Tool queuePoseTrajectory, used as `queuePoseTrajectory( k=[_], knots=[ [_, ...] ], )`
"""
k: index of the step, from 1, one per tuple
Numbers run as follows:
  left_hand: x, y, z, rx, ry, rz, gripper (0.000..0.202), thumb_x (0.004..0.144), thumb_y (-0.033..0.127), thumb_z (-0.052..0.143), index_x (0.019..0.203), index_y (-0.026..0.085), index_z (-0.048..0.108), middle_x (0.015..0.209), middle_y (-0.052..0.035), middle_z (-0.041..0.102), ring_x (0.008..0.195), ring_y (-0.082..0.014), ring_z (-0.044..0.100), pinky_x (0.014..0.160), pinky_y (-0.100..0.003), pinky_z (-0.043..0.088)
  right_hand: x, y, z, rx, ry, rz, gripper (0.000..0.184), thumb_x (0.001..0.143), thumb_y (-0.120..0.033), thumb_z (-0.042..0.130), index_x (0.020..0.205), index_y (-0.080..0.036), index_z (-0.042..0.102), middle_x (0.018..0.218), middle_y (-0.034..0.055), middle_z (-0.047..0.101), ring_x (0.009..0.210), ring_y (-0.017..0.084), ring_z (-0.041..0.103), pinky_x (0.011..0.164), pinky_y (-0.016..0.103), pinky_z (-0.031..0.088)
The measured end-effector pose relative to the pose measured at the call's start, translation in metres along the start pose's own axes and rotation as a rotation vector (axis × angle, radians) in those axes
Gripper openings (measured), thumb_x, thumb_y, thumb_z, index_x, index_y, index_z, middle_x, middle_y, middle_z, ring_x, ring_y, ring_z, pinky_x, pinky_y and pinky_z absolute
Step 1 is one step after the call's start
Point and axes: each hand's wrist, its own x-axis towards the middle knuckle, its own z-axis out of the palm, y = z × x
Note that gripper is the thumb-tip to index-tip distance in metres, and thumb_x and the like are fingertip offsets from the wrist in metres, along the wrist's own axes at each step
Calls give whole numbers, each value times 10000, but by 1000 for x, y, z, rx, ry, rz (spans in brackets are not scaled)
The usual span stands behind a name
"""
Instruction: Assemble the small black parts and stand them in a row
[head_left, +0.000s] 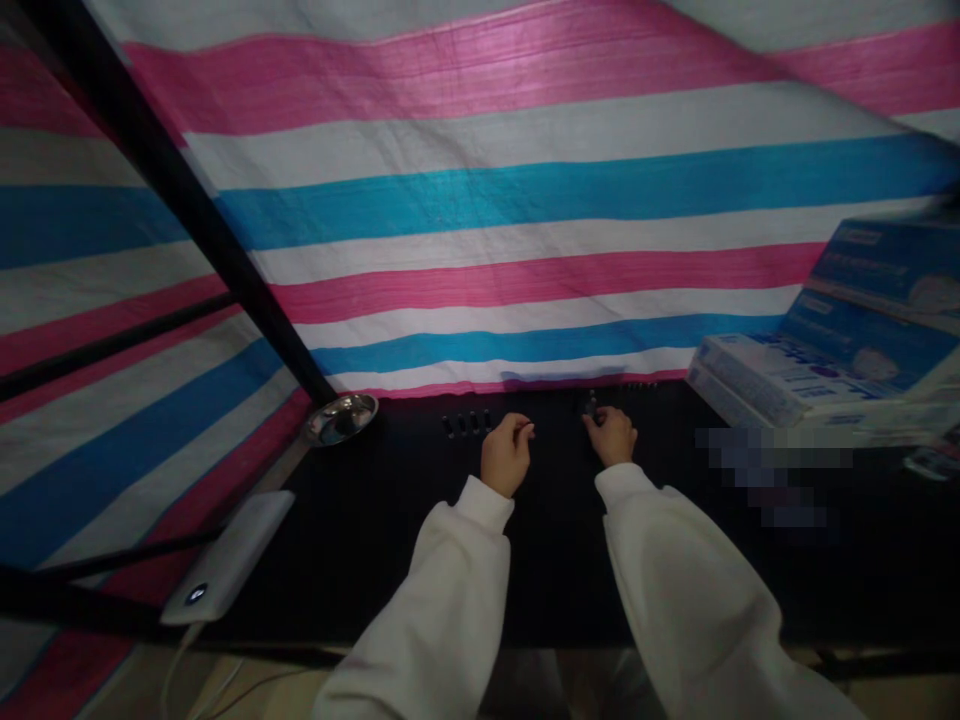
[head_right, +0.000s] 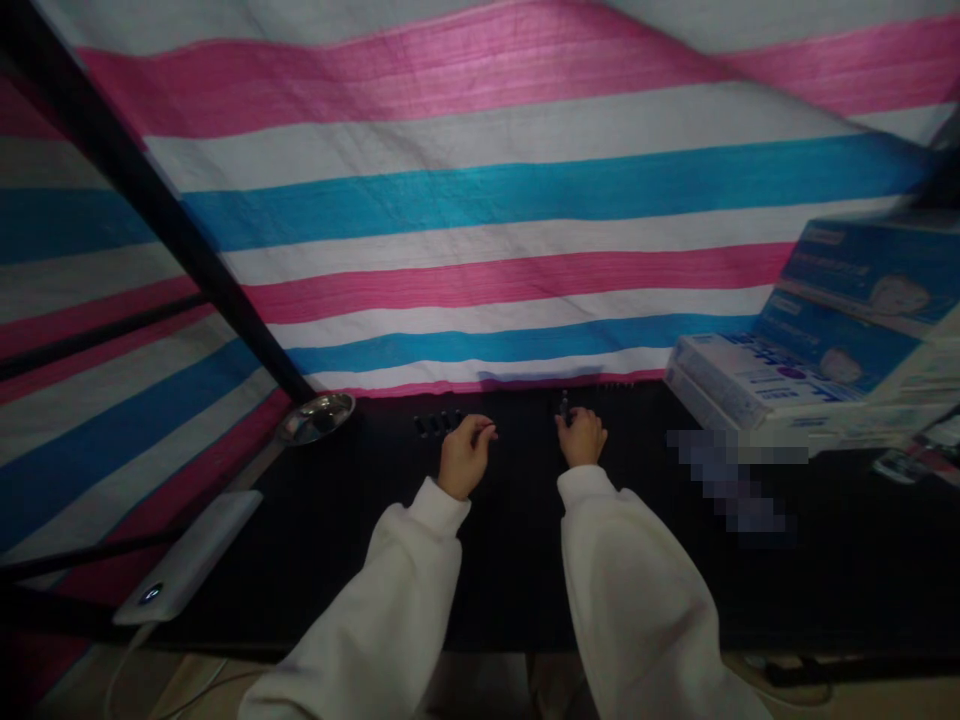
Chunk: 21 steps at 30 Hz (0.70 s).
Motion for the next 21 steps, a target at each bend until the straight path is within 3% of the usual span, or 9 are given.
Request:
queuePoseTrajectory(
  k=[3,7,13,21],
  knots=[
    [-13,-10,-14,-88,77,-100,104,747,260,496,720,180,556,587,0,558,538,-101,497,550,-202,361,1,0,0,-23,-18,9,305,726,-388,498,919,-161,564,913,104,565,906,233,487,713,327,325],
    [-22,-22,-15,-184,147,-210,147,717,289,521,644,162,535,520,20,505,450,-74,407,481,-185,305,2,0,0,-34,-24,6,303,723,-390,501,910,-162,570,911,99,566,896,233,490,703,325,326],
    [-24,-21,-13,-240,129,-178,179,734,318,505,672,151,523,536,16,514,457,-64,415,467,-178,308,3,-1,-1,-23,-15,5,281,728,-376,495,899,-168,577,905,90,572,885,227,496,690,321,333],
    [-24,-31,-6,-369,110,-324,237,739,361,491,835,145,477,668,0,567,298,-14,354,300,-154,251,0,-4,-7,-24,14,-32,248,735,-353,464,811,-162,602,843,93,596,834,215,528,670,312,349]
  ],
)
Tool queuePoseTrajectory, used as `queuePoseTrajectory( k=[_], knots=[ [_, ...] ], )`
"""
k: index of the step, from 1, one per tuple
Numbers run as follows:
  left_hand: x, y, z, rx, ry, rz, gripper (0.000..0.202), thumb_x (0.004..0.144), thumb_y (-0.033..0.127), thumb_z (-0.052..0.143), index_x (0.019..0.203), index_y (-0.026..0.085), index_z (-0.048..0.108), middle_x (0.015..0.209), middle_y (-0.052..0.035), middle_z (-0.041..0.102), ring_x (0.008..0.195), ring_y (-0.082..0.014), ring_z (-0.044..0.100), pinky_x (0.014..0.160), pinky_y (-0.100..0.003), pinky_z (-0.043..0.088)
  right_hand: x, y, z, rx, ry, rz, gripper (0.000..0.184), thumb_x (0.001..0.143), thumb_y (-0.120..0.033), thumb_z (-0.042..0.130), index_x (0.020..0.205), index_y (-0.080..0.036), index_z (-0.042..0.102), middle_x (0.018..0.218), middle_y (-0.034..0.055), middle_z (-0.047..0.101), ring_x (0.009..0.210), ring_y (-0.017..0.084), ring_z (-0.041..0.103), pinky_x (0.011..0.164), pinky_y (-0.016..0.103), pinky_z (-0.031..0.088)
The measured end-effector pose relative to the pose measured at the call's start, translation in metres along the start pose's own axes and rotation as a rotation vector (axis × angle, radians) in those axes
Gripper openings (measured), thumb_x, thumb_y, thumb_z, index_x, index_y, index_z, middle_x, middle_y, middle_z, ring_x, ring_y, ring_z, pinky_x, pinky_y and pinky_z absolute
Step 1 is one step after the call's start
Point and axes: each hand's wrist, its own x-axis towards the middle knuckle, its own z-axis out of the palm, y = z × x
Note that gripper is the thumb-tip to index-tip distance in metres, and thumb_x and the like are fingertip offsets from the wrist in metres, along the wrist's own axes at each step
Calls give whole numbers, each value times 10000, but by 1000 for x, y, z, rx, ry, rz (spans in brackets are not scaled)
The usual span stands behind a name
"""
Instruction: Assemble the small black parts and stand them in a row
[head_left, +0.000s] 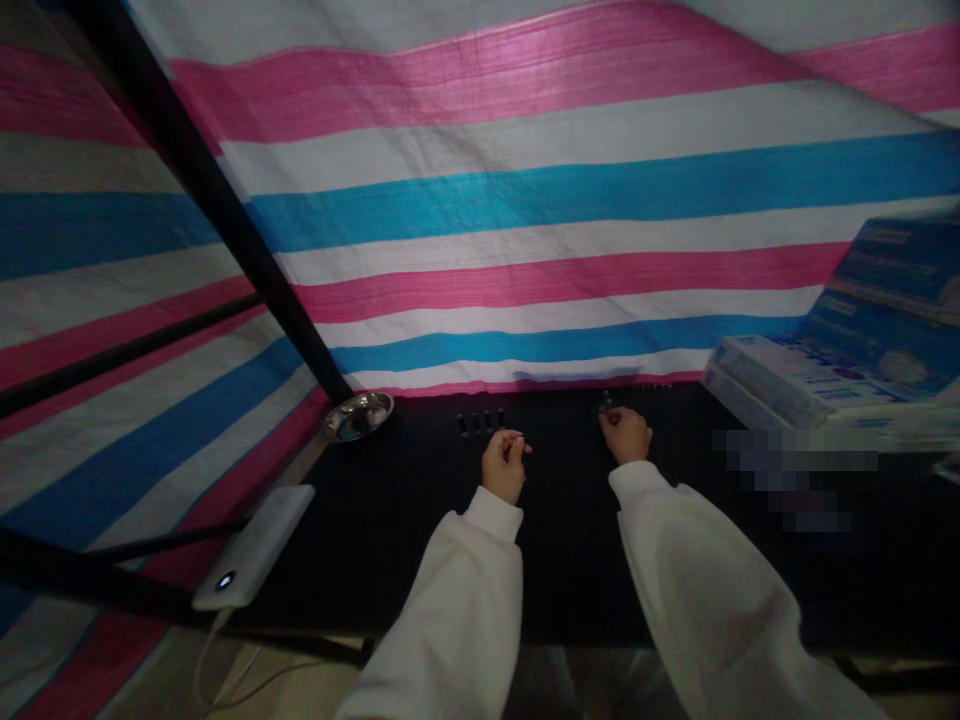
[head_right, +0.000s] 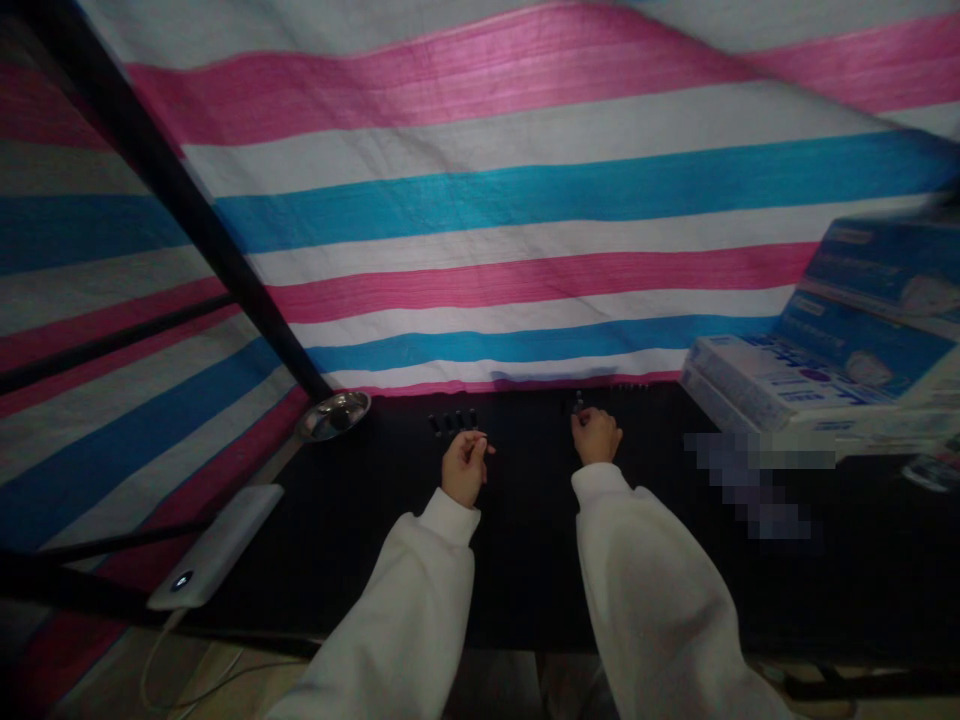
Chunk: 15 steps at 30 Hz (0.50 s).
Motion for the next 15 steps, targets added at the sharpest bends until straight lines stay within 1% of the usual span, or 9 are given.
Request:
queuePoseTrajectory(
  k=[2,4,7,9,10,12,15],
  knots=[
    [1,0,0,-21,-1,-22,246,742,358,484,860,143,462,705,-12,576,279,-11,357,281,-156,257,-3,-4,-5,5,40,-57,234,730,-347,472,804,-165,599,815,85,608,819,218,538,675,316,357],
    [1,1,1,-41,2,-31,247,743,348,481,873,141,450,741,-26,584,279,-12,374,279,-159,276,-8,-11,-11,41,27,-161,217,732,-332,480,821,-171,594,777,69,617,773,202,553,670,306,371],
    [1,2,1,-63,-4,-31,241,741,331,481,882,139,442,787,-44,587,282,-16,397,280,-163,290,-18,-22,-15,162,-104,-443,197,752,-294,478,871,-186,592,789,48,625,712,163,563,666,279,399],
    [1,2,2,-74,-10,-24,238,740,324,480,883,138,441,800,-47,584,282,-18,405,278,-164,291,-25,-29,-16,257,-175,-627,200,768,-266,470,913,-194,588,855,46,625,742,156,566,698,279,416],
    [1,2,2,-79,-11,-20,238,739,322,480,883,138,441,802,-47,583,282,-19,408,276,-164,289,-29,-32,-15,300,-192,-690,205,777,-255,464,931,-195,586,885,48,622,775,158,566,724,284,420],
    [1,2,2,-82,-7,-14,238,737,321,480,882,137,443,803,-47,583,279,-19,411,272,-163,285,-34,-36,-15,368,-209,-758,219,797,-244,443,960,-193,579,917,54,616,833,164,563,768,298,423],
    [1,2,2,-82,3,-12,239,737,324,479,880,136,442,800,-46,584,276,-23,418,270,-165,286,-38,-40,-16,423,-238,-804,226,811,-239,429,978,-199,576,925,56,612,865,168,560,792,310,426]
  ],
)
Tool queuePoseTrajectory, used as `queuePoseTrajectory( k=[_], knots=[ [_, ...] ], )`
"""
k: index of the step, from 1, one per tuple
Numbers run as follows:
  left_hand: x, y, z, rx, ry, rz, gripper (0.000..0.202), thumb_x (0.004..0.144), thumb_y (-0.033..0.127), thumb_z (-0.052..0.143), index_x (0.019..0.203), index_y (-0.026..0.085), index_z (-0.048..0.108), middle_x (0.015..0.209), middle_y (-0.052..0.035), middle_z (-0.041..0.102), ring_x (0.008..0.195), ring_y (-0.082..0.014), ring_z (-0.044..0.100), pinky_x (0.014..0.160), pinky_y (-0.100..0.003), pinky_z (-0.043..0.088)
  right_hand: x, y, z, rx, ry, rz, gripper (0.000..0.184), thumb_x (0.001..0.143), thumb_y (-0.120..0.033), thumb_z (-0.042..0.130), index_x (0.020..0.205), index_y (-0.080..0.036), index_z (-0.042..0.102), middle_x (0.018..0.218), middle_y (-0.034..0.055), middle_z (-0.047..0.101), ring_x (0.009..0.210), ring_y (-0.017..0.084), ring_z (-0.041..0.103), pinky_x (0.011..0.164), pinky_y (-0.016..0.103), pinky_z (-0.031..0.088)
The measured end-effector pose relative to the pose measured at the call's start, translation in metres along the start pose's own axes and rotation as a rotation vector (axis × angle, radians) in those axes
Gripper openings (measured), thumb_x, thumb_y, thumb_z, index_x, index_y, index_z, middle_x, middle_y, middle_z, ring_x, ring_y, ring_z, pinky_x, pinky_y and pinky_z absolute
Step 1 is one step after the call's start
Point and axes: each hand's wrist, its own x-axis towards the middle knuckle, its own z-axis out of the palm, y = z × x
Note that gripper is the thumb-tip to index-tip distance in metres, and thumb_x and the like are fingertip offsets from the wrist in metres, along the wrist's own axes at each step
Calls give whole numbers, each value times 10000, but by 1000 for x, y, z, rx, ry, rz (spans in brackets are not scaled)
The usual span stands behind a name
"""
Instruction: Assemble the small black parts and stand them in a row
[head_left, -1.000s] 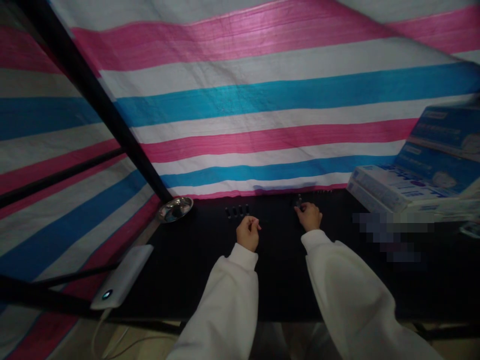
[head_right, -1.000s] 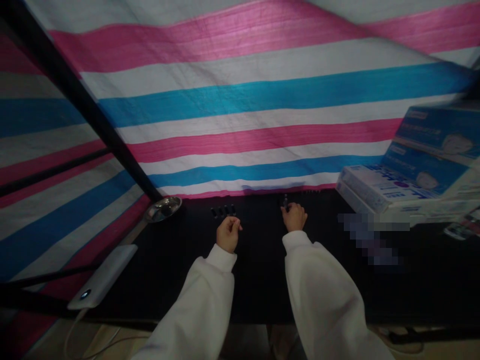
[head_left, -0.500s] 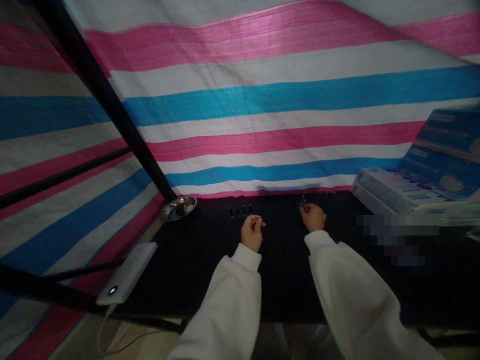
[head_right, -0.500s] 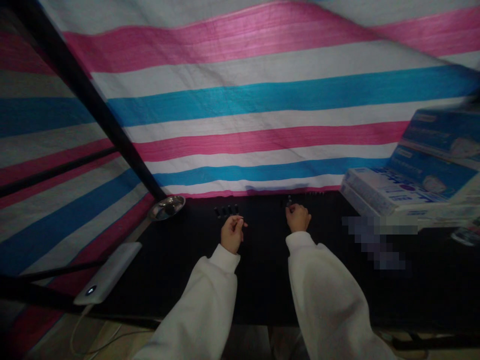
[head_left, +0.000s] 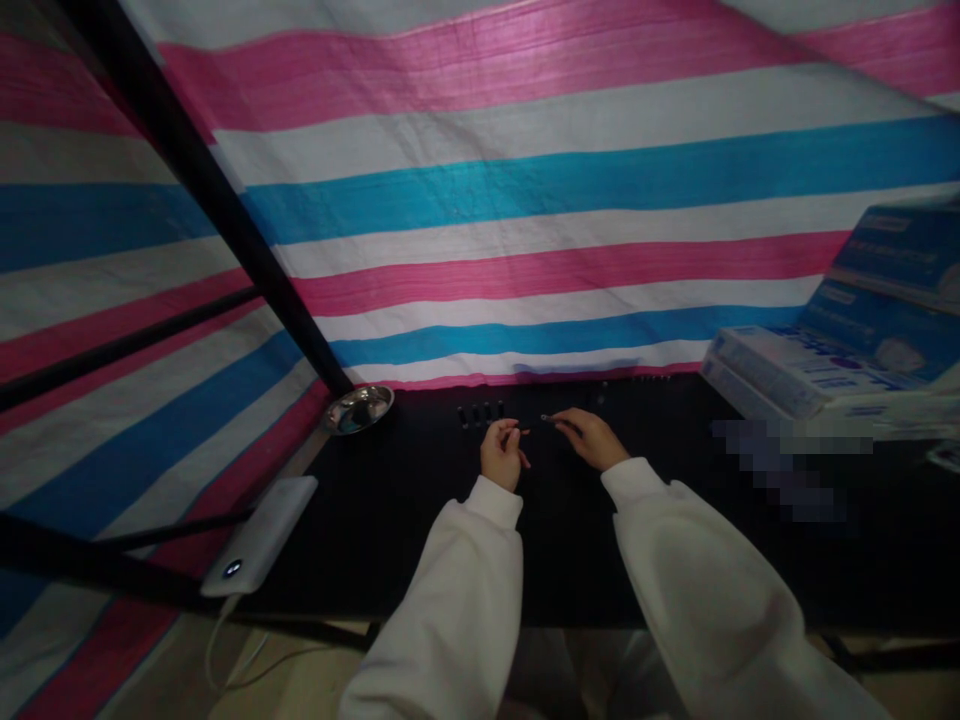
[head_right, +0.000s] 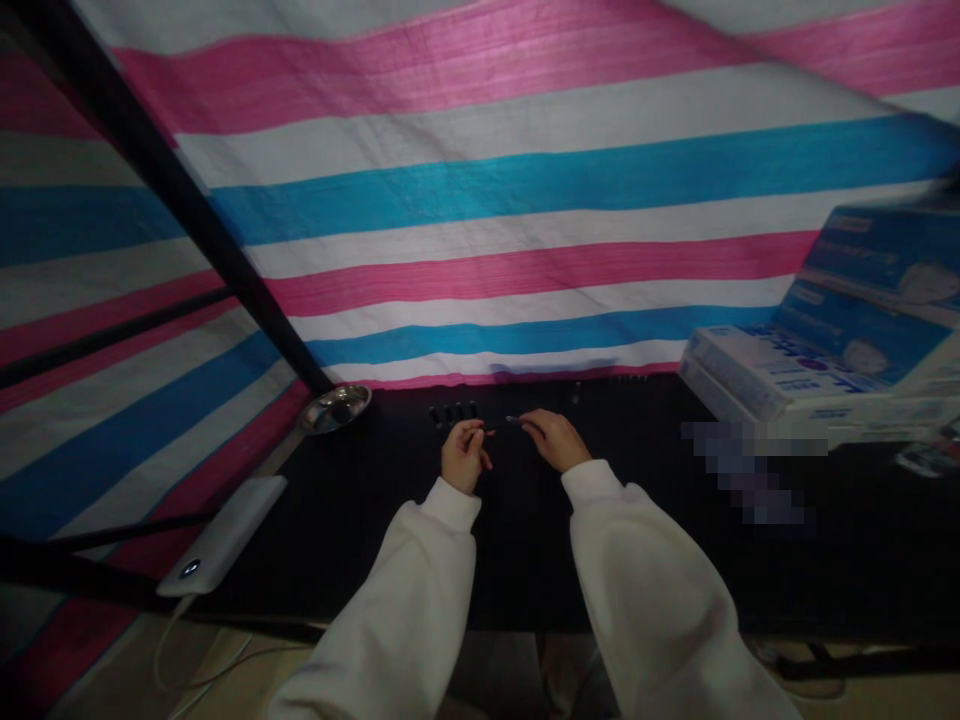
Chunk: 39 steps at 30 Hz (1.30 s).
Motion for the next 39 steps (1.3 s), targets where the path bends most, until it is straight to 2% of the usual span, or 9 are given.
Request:
queuePoseTrajectory(
  k=[7,15,19,24,27,31,35,39],
  knots=[
    [1,-1,0,-2,-8,-3,264,730,341,491,886,134,440,807,-52,587,280,-30,431,276,-172,306,0,-8,-4,56,-5,-54,238,825,-217,403,996,-203,567,920,57,594,875,160,550,802,311,434],
    [1,-1,1,-12,4,-29,284,719,357,510,879,130,445,808,-69,602,276,-34,427,276,-180,321,-2,-6,-1,52,74,-41,266,836,-221,371,1021,-211,562,932,71,538,877,160,539,787,302,455],
    [-1,1,2,2,-36,-47,294,702,357,533,864,124,455,785,-66,605,273,-36,420,272,-183,321,-2,-7,1,70,135,-21,271,832,-237,382,1024,-213,572,951,80,535,882,162,543,789,303,461],
    [-3,3,3,11,-78,-46,328,677,371,567,862,114,482,788,-78,621,284,-36,428,281,-185,336,-4,-18,12,264,198,80,295,829,-262,395,1078,-223,549,1049,62,574,988,163,530,893,339,417],
    [-3,3,3,13,-93,-47,345,662,375,586,864,110,496,804,-88,627,296,-39,440,291,-189,355,-6,-24,25,470,219,195,371,811,-299,426,1167,-212,482,1152,65,538,1041,168,513,925,355,397],
    [-3,3,3,7,-81,-45,355,650,379,598,862,109,507,805,-87,630,302,-38,446,292,-181,350,-8,-26,35,611,204,233,453,770,-318,483,1205,-198,444,1209,82,492,1087,183,480,941,371,382],
    [-4,5,3,-3,-71,-48,363,640,393,603,851,110,518,768,-76,633,300,-41,443,290,-182,343,-10,-25,32,500,167,210,442,762,-290,493,1191,-191,457,1190,81,509,1071,179,493,927,369,397],
    [-5,8,3,16,-84,-48,374,612,407,627,818,106,543,712,-58,625,308,-37,435,291,-177,345,-11,-27,27,290,131,180,311,755,-261,506,1055,-214,570,1062,62,597,978,185,552,878,373,430]
  ],
)
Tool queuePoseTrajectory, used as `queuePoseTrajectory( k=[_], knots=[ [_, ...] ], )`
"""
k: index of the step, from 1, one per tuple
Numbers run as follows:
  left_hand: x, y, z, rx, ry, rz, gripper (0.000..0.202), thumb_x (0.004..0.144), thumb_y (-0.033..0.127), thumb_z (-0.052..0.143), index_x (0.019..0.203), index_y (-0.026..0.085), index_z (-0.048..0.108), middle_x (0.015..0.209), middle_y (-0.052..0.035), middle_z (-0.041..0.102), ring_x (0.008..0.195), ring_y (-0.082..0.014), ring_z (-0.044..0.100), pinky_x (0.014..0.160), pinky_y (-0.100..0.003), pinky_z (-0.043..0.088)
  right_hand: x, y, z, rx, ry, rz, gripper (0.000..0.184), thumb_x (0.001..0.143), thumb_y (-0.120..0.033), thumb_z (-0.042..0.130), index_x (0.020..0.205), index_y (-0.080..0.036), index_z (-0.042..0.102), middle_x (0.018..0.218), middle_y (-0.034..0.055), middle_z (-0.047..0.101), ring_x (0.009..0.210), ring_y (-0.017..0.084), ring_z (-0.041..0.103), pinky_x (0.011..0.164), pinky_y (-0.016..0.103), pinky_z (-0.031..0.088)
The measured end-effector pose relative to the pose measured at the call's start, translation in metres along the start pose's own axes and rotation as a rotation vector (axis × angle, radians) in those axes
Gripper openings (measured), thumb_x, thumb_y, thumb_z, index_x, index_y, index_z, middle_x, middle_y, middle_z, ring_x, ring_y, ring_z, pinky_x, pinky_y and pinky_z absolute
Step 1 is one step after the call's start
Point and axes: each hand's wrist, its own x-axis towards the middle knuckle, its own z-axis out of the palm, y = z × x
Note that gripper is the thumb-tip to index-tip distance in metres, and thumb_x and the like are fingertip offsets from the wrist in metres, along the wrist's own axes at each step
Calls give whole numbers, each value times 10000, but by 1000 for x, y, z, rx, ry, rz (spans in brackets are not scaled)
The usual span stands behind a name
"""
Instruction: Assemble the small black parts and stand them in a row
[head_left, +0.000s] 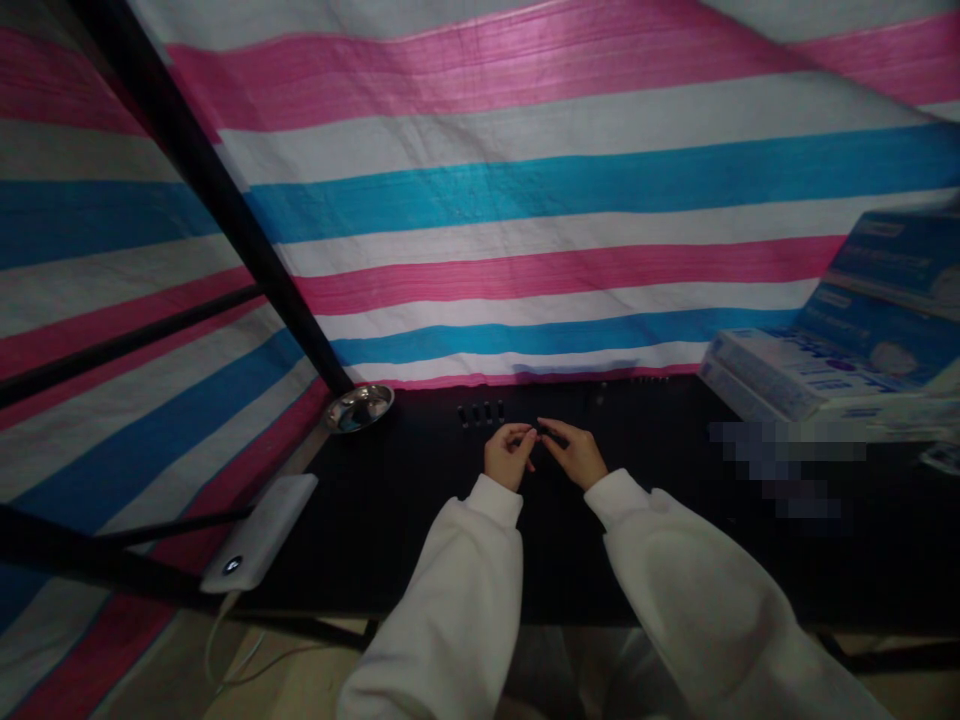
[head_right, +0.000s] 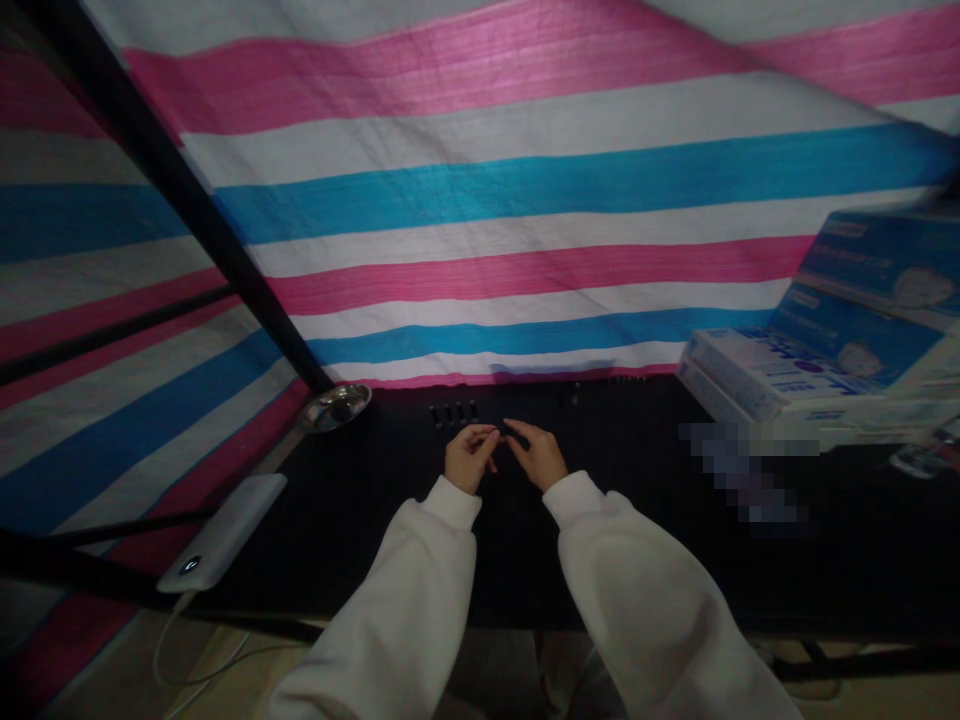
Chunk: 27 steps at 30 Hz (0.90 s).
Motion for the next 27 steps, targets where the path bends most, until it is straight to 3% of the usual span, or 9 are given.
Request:
queuePoseTrajectory(
  k=[4,8,12,19,27],
  knots=[
    [1,1,-1,-14,67,19,380,626,426,609,829,111,547,709,-42,606,308,-26,421,285,-165,321,6,0,1,-35,24,-38,210,745,-286,525,910,-205,625,938,68,627,874,179,579,792,339,460],
    [4,3,-6,-82,243,-10,382,689,475,518,837,124,530,660,-4,568,276,-22,397,263,-157,257,26,7,13,-1,162,124,254,732,-357,517,858,-151,596,795,68,604,702,152,561,630,284,462],
    [6,5,-9,-175,345,-49,389,701,499,485,792,122,518,606,18,533,264,-26,386,250,-151,191,48,18,33,-82,13,201,182,740,-315,485,779,-151,552,683,28,578,612,127,528,583,252,419],
    [3,5,-6,-227,331,-107,376,695,493,490,751,122,505,563,30,510,257,-19,362,250,-151,192,67,35,67,-368,-112,159,54,722,-201,500,747,-162,529,729,38,564,664,129,515,606,238,377],
    [0,5,-4,-224,293,-105,350,699,467,490,722,119,507,542,26,506,256,-19,359,253,-151,191,74,32,67,-454,-231,222,90,713,-223,538,748,-146,568,746,63,586,676,141,541,586,239,378]
  ],
)
